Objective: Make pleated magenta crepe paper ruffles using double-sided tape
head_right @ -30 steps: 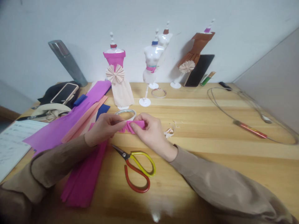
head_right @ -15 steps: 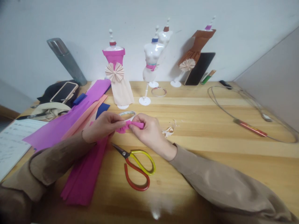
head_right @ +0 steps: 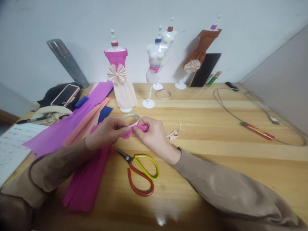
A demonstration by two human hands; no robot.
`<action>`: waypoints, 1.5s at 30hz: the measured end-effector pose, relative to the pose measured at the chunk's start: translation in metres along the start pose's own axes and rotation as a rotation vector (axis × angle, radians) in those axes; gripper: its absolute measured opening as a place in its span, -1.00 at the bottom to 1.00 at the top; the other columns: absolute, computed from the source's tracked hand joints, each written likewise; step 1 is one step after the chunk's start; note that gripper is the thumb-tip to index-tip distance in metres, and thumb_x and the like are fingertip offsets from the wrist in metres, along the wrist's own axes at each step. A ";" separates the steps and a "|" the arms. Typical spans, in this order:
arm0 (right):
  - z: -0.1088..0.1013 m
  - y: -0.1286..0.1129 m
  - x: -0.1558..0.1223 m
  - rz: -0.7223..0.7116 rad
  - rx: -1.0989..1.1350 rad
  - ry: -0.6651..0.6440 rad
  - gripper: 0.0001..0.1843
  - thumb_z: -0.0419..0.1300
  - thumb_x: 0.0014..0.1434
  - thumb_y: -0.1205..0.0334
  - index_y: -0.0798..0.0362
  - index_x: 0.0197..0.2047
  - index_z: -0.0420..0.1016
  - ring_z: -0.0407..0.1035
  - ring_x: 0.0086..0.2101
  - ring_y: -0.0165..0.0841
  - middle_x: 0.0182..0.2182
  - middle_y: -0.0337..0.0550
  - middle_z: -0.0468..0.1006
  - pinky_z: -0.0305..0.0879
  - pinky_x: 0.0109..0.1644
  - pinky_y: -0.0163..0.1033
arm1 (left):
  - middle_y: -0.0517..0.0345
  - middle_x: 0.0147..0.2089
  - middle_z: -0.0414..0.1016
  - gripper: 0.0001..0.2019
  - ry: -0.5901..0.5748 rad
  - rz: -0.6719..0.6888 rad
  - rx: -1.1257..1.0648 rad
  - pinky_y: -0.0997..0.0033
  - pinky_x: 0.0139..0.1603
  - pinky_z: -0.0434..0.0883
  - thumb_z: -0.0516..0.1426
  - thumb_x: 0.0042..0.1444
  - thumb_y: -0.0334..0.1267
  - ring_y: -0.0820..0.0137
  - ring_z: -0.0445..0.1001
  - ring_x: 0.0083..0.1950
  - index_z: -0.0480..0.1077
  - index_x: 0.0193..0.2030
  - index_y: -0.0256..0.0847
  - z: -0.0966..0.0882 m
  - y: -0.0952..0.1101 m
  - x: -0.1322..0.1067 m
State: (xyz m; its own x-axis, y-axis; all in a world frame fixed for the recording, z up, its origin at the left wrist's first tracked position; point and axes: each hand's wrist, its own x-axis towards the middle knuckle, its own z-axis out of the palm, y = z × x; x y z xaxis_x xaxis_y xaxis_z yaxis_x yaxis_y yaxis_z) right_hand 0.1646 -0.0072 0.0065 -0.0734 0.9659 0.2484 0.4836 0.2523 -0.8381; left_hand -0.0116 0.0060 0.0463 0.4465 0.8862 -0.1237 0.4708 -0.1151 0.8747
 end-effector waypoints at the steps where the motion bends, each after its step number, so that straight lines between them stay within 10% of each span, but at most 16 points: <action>1: 0.000 0.000 0.000 0.004 -0.006 0.002 -0.75 0.20 0.02 0.16 0.07 -0.60 0.32 0.16 -0.59 -0.46 -0.67 -0.28 0.33 0.08 -0.50 -0.33 | 0.31 -0.65 0.19 -0.70 0.014 0.026 0.025 0.59 -0.66 0.04 0.13 0.08 -0.15 0.61 0.15 -0.65 0.39 -0.56 -0.31 0.001 0.001 -0.001; 22: 0.000 -0.003 -0.006 -0.095 0.048 0.041 -0.82 0.22 0.07 0.21 0.06 -0.50 0.34 0.18 -0.58 -0.47 -0.61 -0.31 0.34 0.11 -0.51 -0.34 | 0.27 -0.63 0.19 -0.70 0.245 0.128 0.219 0.54 -0.55 0.03 0.12 0.05 -0.15 0.56 0.14 -0.53 0.42 -0.58 -0.32 0.004 -0.006 0.000; 45: 0.002 -0.004 -0.010 -0.241 0.075 0.057 -0.92 0.21 0.12 0.31 0.05 -0.40 0.50 0.41 -0.42 -0.37 -0.44 -0.18 0.57 0.32 -0.31 -0.24 | 0.31 -0.70 0.27 -0.68 0.106 -0.147 -0.126 0.62 -0.75 0.07 0.19 0.04 -0.12 0.63 0.17 -0.73 0.36 -0.60 -0.29 0.005 0.006 -0.002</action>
State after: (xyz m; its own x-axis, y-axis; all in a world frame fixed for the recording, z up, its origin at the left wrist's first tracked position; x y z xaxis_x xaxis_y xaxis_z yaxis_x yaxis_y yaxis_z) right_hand 0.1615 -0.0174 0.0065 -0.1282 0.8728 0.4709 0.3922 0.4807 -0.7843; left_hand -0.0060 0.0012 0.0498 0.2946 0.9322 -0.2104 0.4235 0.0700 0.9032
